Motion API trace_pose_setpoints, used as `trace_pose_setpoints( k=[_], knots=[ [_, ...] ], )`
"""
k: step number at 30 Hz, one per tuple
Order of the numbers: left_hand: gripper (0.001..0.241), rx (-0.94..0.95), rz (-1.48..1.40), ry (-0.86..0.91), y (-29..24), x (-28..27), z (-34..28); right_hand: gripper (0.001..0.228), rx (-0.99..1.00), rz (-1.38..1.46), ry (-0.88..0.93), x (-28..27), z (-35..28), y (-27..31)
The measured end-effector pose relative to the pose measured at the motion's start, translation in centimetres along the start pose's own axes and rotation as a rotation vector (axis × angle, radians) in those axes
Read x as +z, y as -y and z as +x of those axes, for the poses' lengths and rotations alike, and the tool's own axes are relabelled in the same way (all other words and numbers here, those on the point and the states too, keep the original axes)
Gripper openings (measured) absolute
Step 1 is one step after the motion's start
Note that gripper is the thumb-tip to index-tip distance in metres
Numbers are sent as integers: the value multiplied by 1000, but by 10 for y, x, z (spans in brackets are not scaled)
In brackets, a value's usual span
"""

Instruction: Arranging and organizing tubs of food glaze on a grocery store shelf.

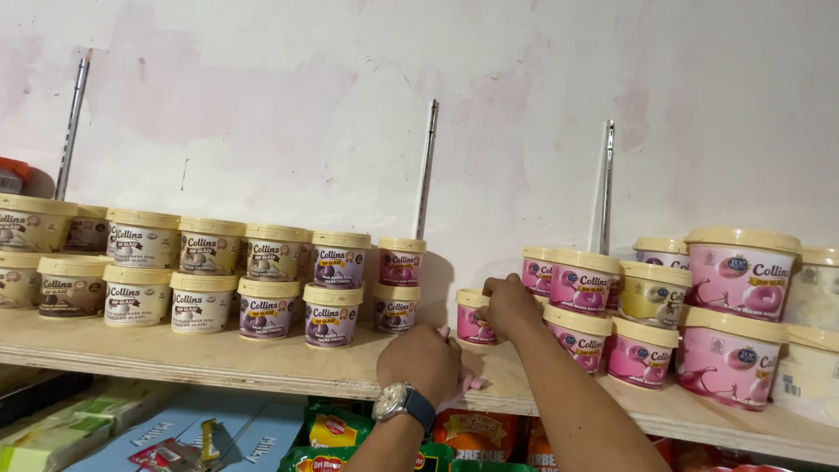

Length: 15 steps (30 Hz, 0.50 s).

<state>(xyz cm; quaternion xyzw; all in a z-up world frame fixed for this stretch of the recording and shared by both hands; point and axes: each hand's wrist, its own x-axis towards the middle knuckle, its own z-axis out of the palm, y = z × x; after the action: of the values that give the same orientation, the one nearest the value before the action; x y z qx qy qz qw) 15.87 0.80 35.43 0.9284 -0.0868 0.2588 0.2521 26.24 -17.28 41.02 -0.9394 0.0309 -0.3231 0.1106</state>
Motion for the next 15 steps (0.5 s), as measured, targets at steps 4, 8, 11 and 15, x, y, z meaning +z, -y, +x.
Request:
trace_pose_setpoints(
  k=[4,8,11,15],
  knots=[
    [35,-17,-19,-26,1,7,5,33,18,46,17,-7,-9,7],
    [36,-19,-36,-47,2,9,5,35,12,12,3,-7,-10,10],
    [34,-1,-42,-63,2,9,7,39,-20,-61,3,-9,-11,13],
    [38,-52,-71,-64,1,11,6,51,-54,-2,28,4,-10,2]
  ],
)
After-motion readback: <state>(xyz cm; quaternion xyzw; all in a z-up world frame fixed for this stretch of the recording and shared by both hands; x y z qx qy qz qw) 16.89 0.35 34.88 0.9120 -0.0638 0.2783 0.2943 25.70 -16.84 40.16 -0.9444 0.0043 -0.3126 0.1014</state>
